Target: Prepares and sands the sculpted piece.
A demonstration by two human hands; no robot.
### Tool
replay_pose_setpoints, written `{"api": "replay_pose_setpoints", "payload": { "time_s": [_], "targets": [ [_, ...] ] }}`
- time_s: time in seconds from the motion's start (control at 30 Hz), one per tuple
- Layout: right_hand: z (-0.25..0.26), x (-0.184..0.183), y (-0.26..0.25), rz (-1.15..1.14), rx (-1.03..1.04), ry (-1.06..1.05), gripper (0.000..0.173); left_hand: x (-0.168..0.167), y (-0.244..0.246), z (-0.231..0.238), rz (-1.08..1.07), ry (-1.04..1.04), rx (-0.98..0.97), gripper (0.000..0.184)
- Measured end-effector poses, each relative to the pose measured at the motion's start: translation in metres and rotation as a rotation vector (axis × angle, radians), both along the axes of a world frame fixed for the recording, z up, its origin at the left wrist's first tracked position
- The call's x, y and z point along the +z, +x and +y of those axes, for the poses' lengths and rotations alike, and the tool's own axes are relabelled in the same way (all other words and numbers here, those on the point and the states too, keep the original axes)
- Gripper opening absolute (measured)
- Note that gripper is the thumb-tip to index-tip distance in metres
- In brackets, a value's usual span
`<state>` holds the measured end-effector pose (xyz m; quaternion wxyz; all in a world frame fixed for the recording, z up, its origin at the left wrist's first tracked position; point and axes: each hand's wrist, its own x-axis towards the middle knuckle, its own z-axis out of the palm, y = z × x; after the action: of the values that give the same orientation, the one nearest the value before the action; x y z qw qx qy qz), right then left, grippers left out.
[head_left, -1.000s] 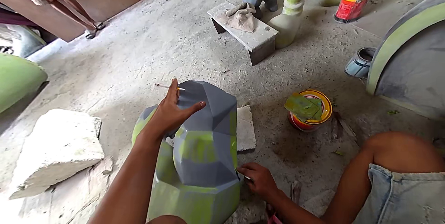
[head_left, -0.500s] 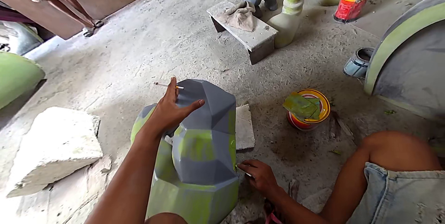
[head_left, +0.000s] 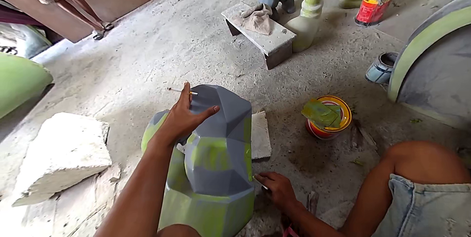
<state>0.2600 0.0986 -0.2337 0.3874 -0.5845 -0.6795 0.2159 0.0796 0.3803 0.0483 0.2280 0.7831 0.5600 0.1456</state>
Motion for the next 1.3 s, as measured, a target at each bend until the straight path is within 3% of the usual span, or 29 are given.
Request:
{"api": "replay_pose_setpoints", "payload": {
  "time_s": [0.2, 0.63, 0.8, 1.1, 1.3],
  "targets": [
    [0.010, 0.021, -0.015, 0.410, -0.009, -0.226, 0.033, -0.003, -0.002, 0.004, 0.005, 0.001, -0.002, 0.133],
    [0.014, 0.022, 0.004, 0.467, 0.205, -0.307, 0.031, 0.001, 0.003, -0.005, 0.000, -0.005, -0.004, 0.127],
    [0.037, 0.022, 0.009, 0.594, 0.030, -0.234, 0.031, -0.002, 0.000, -0.001, 0.005, 0.013, -0.010, 0.128],
    [0.014, 0.023, -0.013, 0.147, 0.058, -0.169, 0.043, -0.006, -0.001, 0.003, 0.015, 0.042, -0.010, 0.133],
    [-0.001, 0.006, 0.000, -0.008, 0.137, -0.070, 0.035, -0.004, 0.001, 0.001, 0.030, 0.034, -0.015, 0.130]
  ]
}}
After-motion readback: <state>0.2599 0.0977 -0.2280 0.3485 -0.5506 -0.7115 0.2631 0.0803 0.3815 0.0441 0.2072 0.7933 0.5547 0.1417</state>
